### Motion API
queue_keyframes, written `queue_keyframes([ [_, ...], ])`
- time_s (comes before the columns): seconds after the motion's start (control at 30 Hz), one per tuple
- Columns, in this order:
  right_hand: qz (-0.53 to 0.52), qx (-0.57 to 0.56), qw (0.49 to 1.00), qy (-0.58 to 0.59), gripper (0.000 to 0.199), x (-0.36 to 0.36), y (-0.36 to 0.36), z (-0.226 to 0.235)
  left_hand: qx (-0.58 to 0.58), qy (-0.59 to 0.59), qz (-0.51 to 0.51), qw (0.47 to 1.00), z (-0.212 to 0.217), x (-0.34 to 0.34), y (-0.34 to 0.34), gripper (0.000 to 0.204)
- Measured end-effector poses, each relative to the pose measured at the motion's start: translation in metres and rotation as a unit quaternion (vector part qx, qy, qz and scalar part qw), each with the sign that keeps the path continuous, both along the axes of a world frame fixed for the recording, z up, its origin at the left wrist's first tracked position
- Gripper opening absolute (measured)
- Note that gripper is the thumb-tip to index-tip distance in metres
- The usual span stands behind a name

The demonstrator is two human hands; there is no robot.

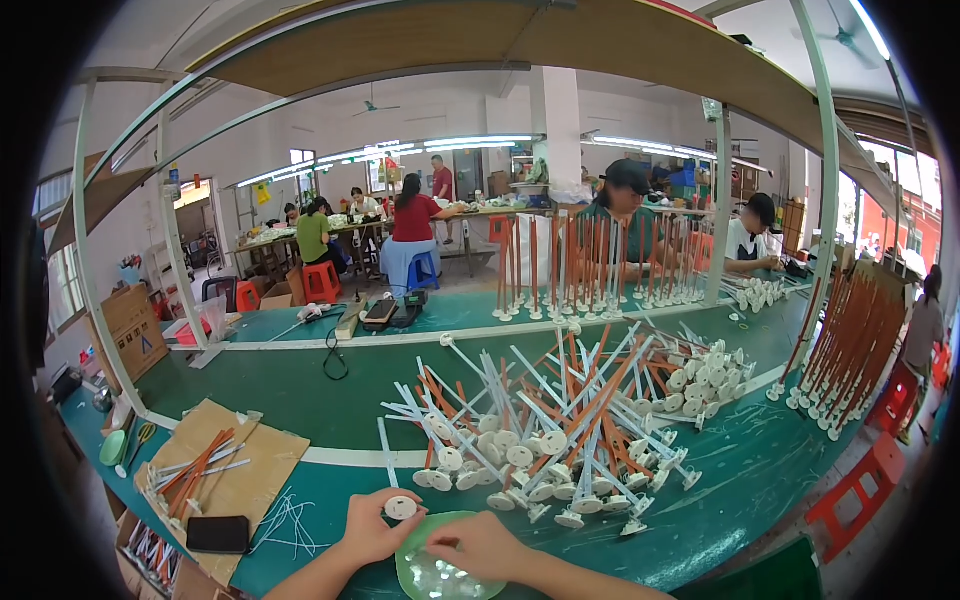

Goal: Assembling small light or sparkler components onto circular bases at a production workstation.

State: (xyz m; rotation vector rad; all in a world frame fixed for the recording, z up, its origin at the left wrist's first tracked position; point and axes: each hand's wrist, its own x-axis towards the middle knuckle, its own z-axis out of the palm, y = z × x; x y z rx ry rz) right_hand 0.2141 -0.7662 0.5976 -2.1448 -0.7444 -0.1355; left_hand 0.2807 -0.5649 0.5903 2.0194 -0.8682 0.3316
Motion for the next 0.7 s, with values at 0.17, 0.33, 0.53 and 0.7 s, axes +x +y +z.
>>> queue_keyframes([
  [0.17, -0.077, 0.189, 0.968, 0.146, 0.016, -0.002, 0.003, 0.003, -0.204, 0.172, -0.053, 0.962, 0.001, -0.009, 0.000, 0.024],
  [0.33, -0.100, 0.202, 0.964, 0.144, 0.018, 0.001, 0.001, -0.002, -0.143, 0.161, -0.072, 0.974, 0.003, -0.011, 0.004, 0.024],
  [0.53, -0.126, 0.204, 0.960, 0.146, 0.018, 0.003, 0.001, -0.005, -0.167, 0.161, -0.089, 0.969, 0.007, -0.009, 0.004, 0.022],
  [0.7, -0.112, 0.198, 0.965, 0.128, 0.017, 0.006, -0.001, -0.011, -0.105, 0.135, -0.057, 0.984, 0.007, -0.009, 0.002, 0.020],
])
